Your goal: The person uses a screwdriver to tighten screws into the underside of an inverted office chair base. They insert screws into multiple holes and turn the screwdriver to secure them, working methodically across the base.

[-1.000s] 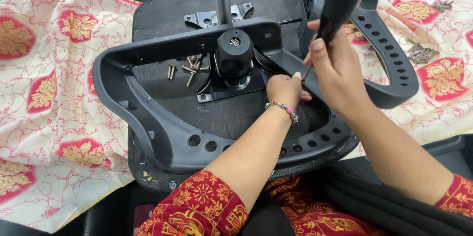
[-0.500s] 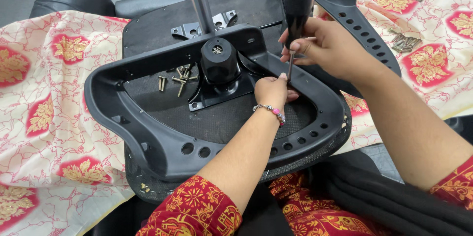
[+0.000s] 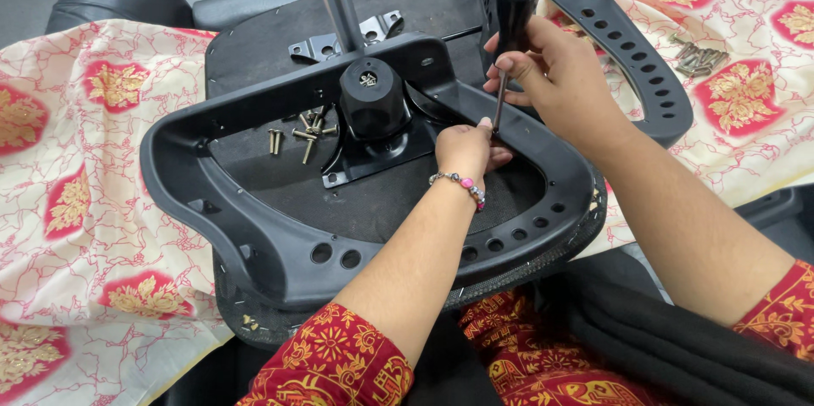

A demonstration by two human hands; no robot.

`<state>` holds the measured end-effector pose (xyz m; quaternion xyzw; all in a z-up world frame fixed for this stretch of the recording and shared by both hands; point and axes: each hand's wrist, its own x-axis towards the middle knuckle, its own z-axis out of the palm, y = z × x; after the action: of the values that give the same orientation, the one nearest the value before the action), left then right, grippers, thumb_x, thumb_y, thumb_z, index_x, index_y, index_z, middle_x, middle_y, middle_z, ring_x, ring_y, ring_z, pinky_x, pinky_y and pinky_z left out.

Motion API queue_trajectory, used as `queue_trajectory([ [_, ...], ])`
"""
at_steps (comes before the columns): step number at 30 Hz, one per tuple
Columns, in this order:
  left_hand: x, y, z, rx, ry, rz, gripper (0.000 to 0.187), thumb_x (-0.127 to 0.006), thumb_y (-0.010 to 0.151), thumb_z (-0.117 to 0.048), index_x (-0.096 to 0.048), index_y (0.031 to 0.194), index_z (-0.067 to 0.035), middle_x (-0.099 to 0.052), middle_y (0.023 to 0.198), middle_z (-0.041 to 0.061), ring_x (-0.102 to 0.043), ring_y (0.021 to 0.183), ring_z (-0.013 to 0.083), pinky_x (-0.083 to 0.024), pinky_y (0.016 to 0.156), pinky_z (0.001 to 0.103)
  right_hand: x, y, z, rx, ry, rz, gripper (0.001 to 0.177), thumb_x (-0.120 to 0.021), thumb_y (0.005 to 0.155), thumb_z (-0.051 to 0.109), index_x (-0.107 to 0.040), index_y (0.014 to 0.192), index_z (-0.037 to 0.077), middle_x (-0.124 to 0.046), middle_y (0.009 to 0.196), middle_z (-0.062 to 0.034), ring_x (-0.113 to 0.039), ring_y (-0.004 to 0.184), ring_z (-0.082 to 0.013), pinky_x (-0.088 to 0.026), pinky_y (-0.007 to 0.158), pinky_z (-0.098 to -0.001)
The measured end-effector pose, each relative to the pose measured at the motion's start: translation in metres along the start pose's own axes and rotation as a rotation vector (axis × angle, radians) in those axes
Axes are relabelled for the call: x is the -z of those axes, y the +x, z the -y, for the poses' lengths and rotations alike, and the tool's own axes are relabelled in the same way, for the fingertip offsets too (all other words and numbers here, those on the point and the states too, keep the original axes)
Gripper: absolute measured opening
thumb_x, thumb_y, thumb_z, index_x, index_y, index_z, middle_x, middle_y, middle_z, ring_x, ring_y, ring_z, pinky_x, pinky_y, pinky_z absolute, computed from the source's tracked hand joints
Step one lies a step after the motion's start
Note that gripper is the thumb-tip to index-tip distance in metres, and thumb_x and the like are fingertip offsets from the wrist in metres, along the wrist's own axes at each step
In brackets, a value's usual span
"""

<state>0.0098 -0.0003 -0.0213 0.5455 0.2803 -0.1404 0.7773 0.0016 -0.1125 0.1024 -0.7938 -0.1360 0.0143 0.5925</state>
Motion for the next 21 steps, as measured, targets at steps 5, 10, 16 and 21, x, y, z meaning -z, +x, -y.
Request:
queue_trajectory([
  [5,0.001,-0.004,-0.002,0.016,0.050,-0.026,0.026,-0.062,0.099,-0.016,-0.065,0.096,0.010,-0.072,0.081,0.018,-0.072,0.058,0.0223,-0.061,0.051,0.028,0.006,-0.003,-0.002,0.019,0.034,-0.004,0.020,-0.058,0.103,0.011,-0.059,0.122,0.007,-0.069,0.101,-0.0012,-0.073,0.097,-0.0102,-0.065,0.086,-0.0289],
  [10,0.002,0.003,0.004,-0.002,-0.026,0.026,0.026,-0.061,0.100,-0.017,-0.063,0.093,0.008,-0.071,0.080,0.019,-0.071,0.056,0.0225,-0.060,0.049,0.027,0.008,-0.005,-0.009,0.185,-0.175,0.007,0.029,-0.075,0.094,0.015,-0.062,0.116,0.002,-0.071,0.098,-0.0038,-0.070,0.089,-0.0114,-0.060,0.077,-0.0276],
  [16,0.001,0.011,0.008,0.027,-0.027,-0.010,0.026,-0.062,0.099,-0.018,-0.060,0.090,0.006,-0.069,0.076,0.018,-0.069,0.053,0.0229,-0.059,0.049,0.028,-0.001,-0.008,-0.021,0.396,-0.342,-0.156,0.028,-0.084,0.093,0.019,-0.066,0.107,0.002,-0.070,0.086,-0.0047,-0.066,0.076,-0.0133,-0.053,0.071,-0.0293],
  [21,-0.001,0.008,0.010,-0.034,0.013,-0.030,0.029,-0.065,0.099,-0.018,-0.061,0.084,0.006,-0.067,0.071,0.017,-0.068,0.051,0.0223,-0.057,0.047,0.028,-0.012,-0.011,-0.030,0.450,-0.428,-0.339,0.025,-0.084,0.094,0.015,-0.062,0.095,0.001,-0.067,0.076,-0.0070,-0.064,0.063,-0.0152,-0.047,0.060,-0.0300],
])
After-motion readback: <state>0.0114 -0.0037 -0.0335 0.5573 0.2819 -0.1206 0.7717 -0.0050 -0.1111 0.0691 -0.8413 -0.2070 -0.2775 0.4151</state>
